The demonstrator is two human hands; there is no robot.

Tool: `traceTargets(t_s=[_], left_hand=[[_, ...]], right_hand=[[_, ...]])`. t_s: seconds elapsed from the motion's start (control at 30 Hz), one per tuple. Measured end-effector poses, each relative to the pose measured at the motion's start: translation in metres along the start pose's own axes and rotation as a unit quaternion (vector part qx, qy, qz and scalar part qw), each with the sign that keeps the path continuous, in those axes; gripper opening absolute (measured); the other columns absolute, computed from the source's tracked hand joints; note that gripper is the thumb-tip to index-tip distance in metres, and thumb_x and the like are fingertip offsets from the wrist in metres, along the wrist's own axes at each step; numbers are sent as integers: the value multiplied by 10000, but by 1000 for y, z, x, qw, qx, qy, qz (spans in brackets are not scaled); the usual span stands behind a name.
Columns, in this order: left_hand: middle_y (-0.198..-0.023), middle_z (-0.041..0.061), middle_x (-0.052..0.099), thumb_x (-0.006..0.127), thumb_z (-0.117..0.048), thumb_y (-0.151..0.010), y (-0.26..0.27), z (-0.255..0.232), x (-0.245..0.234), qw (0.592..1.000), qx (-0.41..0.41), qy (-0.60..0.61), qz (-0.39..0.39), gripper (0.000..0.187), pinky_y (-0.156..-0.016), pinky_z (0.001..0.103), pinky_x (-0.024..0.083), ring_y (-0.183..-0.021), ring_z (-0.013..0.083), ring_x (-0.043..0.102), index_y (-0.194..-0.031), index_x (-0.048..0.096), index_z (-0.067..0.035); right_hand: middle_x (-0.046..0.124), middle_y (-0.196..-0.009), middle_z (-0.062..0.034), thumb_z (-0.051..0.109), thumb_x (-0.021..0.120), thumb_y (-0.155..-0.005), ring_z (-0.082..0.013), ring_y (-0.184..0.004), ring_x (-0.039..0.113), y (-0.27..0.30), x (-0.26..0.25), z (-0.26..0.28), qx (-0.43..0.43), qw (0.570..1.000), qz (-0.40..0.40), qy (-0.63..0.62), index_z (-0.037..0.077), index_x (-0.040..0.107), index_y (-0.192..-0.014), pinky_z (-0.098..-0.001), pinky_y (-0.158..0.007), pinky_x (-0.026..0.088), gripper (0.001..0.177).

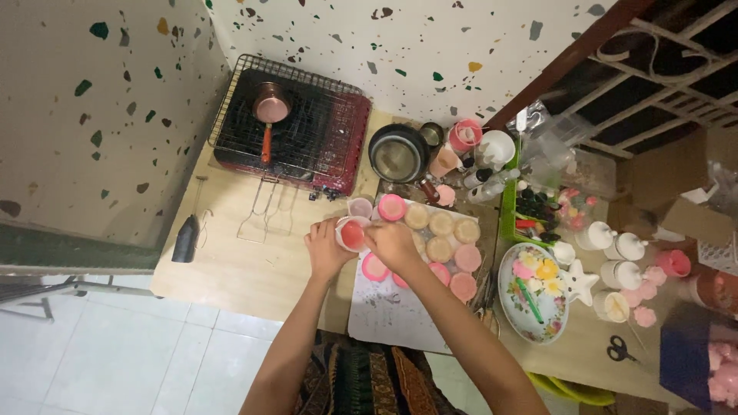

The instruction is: The recorder assembles decorative candles by attaching wax flowers to bases and then packages them into boxes.

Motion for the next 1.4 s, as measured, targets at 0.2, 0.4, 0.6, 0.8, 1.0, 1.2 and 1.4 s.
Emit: traceTargets(t_s=[0.2,0.4,0.6,0.8,1.0,1.2,1.4], left_hand=[[-1232,38,626,976,-385,-482,-3,-9,-16,1000,7,-6,-11,905,-955,479,371,-1145,296,522,-1264,595,-136],[-1245,8,647,952,-397,-463,-9,-11,-30,1000,-1,12,-10,875,-957,461,373,-1153,270,532,-1241,627,-163],[-1228,18,644,933,-361,-448,-9,-9,-29,999,-14,-30,31,865,-980,478,363,-1157,272,521,-1237,645,-154],[-1213,59,647,935,-369,-478,-2,3,-43,998,-39,-46,0,807,-954,507,364,-1170,315,513,-1209,681,-140],[-1184,94,640,937,-369,-451,5,-23,-52,998,-49,-30,13,843,-955,511,370,-1161,335,510,-1205,674,-98],[-1202,91,623,947,-393,-467,12,-85,-59,998,22,38,47,873,-980,496,360,-1176,321,510,-1250,679,-118],[-1237,42,644,930,-354,-420,21,-148,-55,981,133,85,111,836,-987,481,321,-1192,305,504,-1197,707,-140]], right_hand=[[685,-854,-83,169,698,-866,-292,-795,677,33,-65,49,-48,995,-83,9,74,723,-935,-423,-675,537,121],[702,-975,-87,75,723,-846,-256,-802,683,93,-95,68,-99,985,-141,28,41,700,-1165,-384,-659,530,322],[729,-1015,-95,70,700,-894,-243,-811,695,131,-79,51,-85,981,-176,-14,45,712,-1129,-352,-670,534,236],[669,-769,-65,134,668,-953,-154,-597,581,272,82,-134,423,720,-277,-476,4,713,-919,-281,-513,450,142],[647,-734,-60,211,720,-868,-144,-576,579,369,252,-162,621,441,-172,-625,27,697,-869,-275,-483,406,186],[657,-726,-49,332,754,-884,-153,-597,563,309,101,-108,627,695,-197,-292,55,738,-1059,-277,-544,447,328],[645,-1126,-69,35,838,-735,-141,-788,631,169,-76,-3,344,867,-223,-285,56,664,-1331,-259,-576,538,621]])
Point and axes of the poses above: each hand's wrist, its own y-axis away from the middle knuckle, its own x-axis out of the palm, z = x × y, the point moved 9 cm from there along -y, towards the middle knuckle
